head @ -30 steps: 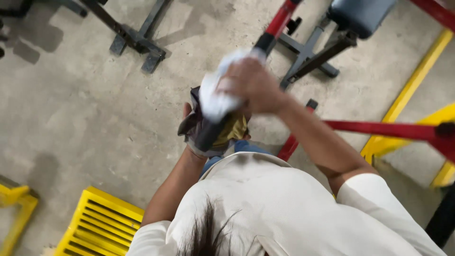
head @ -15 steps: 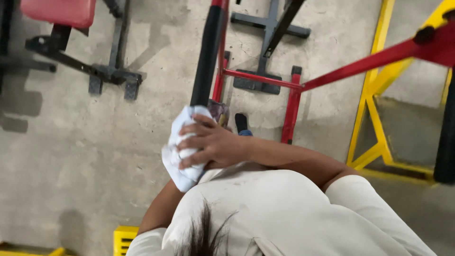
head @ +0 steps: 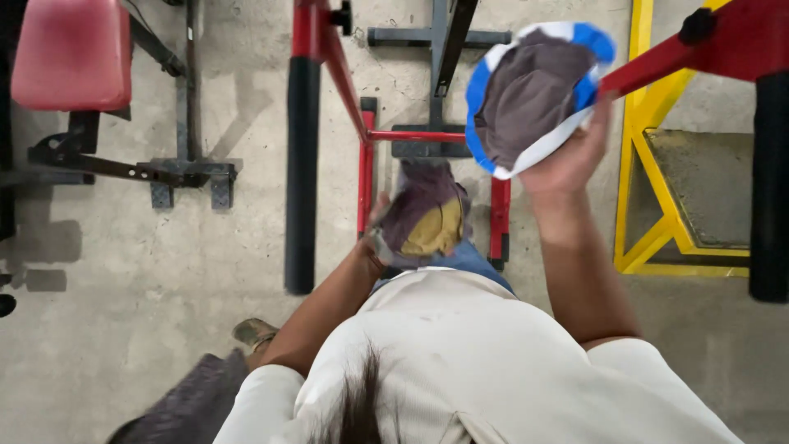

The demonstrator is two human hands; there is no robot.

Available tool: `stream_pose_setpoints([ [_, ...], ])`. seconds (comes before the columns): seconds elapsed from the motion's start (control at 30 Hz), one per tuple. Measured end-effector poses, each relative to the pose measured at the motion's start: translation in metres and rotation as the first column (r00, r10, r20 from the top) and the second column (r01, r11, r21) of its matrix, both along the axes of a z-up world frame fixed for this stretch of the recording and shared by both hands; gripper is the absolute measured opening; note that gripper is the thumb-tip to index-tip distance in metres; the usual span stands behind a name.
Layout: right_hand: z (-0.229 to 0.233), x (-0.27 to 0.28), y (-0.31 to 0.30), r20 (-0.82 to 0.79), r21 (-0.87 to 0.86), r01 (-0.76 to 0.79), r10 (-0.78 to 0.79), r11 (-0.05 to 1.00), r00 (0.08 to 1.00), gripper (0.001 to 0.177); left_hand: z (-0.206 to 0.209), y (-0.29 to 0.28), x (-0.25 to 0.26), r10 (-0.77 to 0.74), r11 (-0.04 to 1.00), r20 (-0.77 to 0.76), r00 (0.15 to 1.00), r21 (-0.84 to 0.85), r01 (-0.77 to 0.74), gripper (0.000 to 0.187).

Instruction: Wiping down various gym machines and weight plates with cleaning cloths.

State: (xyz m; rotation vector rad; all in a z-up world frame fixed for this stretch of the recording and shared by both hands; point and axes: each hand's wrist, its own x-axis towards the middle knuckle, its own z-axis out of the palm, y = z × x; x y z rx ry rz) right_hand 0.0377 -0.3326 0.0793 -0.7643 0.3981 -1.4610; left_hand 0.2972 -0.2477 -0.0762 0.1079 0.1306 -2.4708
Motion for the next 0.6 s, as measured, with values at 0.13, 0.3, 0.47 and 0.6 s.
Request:
stream_pose_setpoints([
  [0.13, -0.022, -0.059, -0.050, 0.252, 0.052, -0.025, 0.011, 0.998, 0.968, 0.069, 0.039, -0.058, -0.039, 0.277, 0.943, -0.021, 0.961, -0.188, -0.276, 0.091],
  [0.3, 0.034, -0.109, -0.126, 0.300, 0.088, 0.027, -0.053, 0.996, 0.952, 0.067, 0.080, -0.167, -0.074, 0.642, 0.754, 0.167, 0.748, -0.314, -0.577, 0.079],
  [0.47, -0.008, -0.211, -0.226, 0.373, 0.019, 0.159, -0.155, 0.987, 0.915, 0.063, 0.138, -0.299, -0.101, 0.858, 0.498, 0.406, 0.313, -0.806, -0.320, 0.062],
  [0.6, -0.093, -0.248, -0.311, -0.154, -0.224, 0.322, -0.359, 0.920, 0.921, 0.057, 0.226, -0.367, -0.147, 0.966, -0.084, -0.226, -0.125, -0.734, 0.674, 0.058],
])
